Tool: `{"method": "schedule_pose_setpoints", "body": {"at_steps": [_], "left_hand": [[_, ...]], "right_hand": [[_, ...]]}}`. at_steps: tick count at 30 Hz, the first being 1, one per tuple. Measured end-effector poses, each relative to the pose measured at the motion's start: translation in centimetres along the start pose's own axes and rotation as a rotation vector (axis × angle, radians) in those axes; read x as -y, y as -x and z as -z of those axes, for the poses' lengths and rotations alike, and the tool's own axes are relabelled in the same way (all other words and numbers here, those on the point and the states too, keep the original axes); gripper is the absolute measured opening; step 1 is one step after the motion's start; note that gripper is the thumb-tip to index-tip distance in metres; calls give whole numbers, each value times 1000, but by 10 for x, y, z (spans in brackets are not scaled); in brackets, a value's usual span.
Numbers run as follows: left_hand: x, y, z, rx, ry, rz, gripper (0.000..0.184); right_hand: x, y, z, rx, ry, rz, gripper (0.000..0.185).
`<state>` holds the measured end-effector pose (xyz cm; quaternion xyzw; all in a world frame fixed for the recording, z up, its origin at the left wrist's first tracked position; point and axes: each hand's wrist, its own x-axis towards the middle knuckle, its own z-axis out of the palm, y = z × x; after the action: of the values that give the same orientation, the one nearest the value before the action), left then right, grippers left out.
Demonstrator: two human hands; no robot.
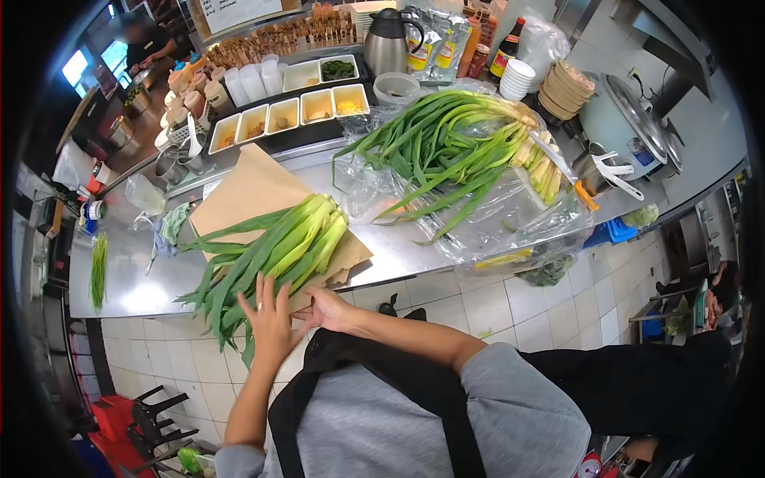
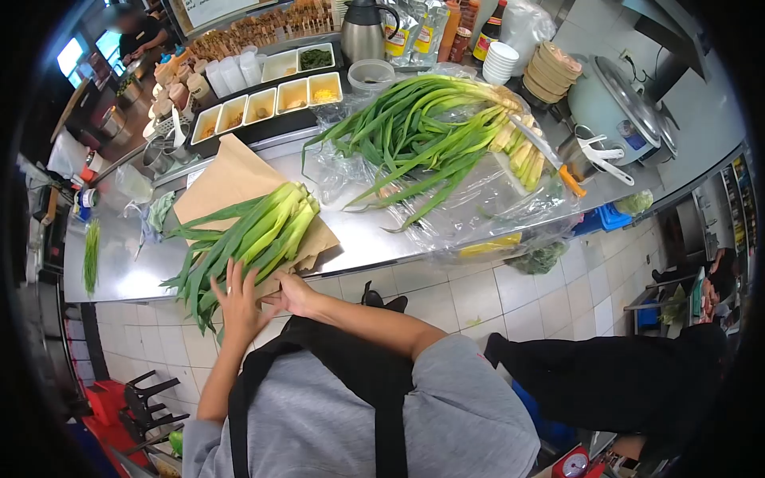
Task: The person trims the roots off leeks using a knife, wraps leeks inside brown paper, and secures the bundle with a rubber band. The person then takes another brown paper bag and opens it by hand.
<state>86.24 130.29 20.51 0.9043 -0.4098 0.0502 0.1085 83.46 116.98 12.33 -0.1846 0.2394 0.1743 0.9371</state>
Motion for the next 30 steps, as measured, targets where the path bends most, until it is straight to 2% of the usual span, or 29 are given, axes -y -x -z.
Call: {"method": "schedule_pose_setpoints", "body": {"at_steps": [1,2,4,5,7,8,12,14,15,16,18,19,21,22,23,24,25,27,28,30], "left_hand": [[-6,18,3,-14,-24,45,71],[-4,36,-8,-11,-27,59,71],[16,75,-51,-148,-241,225,48],[31,89,-74,-314,-261,233,48],[38,102,-68,-341,-327,261,33],[37,100,-62,-340,-349,268,27],[31,103,-48,-397,-397,282,23],[27,112,-55,-510,-364,269,22],[23,118,-50,-487,-292,193,23],[22,122,-55,-406,-84,140,20],[-6,128,-60,30,343,739,30],[-5,128,-73,23,339,762,30],[8,125,-104,-179,1434,1296,43],[10,112,-96,-190,1435,1310,43],[13,93,-79,-461,1934,1226,47],[15,84,-69,-761,2416,1051,51],[21,86,-75,-774,2420,1050,51],[35,85,-83,-781,1910,1134,42],[38,87,-77,-787,1917,1126,42],[40,94,-62,-728,1733,1232,37]], "right_hand": [[2,0,2,1,0,-8,30],[1,-3,4,-23,-62,8,28],[-7,-13,11,-32,-167,26,27],[-7,-15,16,5,-128,7,29],[-3,-4,9,71,3,56,33],[-3,-7,12,32,-23,31,32],[7,-2,6,-30,-30,-3,31],[9,-2,4,-34,-16,-18,31],[10,-1,3,-45,-12,-9,30],[11,0,2,-42,-2,-30,30],[14,0,-2,-46,10,-27,31],[15,-1,-3,-63,24,-35,31],[18,0,-4,-75,50,-67,31],[19,0,-4,-88,67,-72,31],[20,0,-2,-88,90,-75,30],[20,1,-1,-89,98,-85,30],[19,2,1,-104,171,-58,31],[21,3,6,-112,254,-21,32],[21,3,12,-128,337,-32,32],[24,5,15,-150,422,-42,32]]}}
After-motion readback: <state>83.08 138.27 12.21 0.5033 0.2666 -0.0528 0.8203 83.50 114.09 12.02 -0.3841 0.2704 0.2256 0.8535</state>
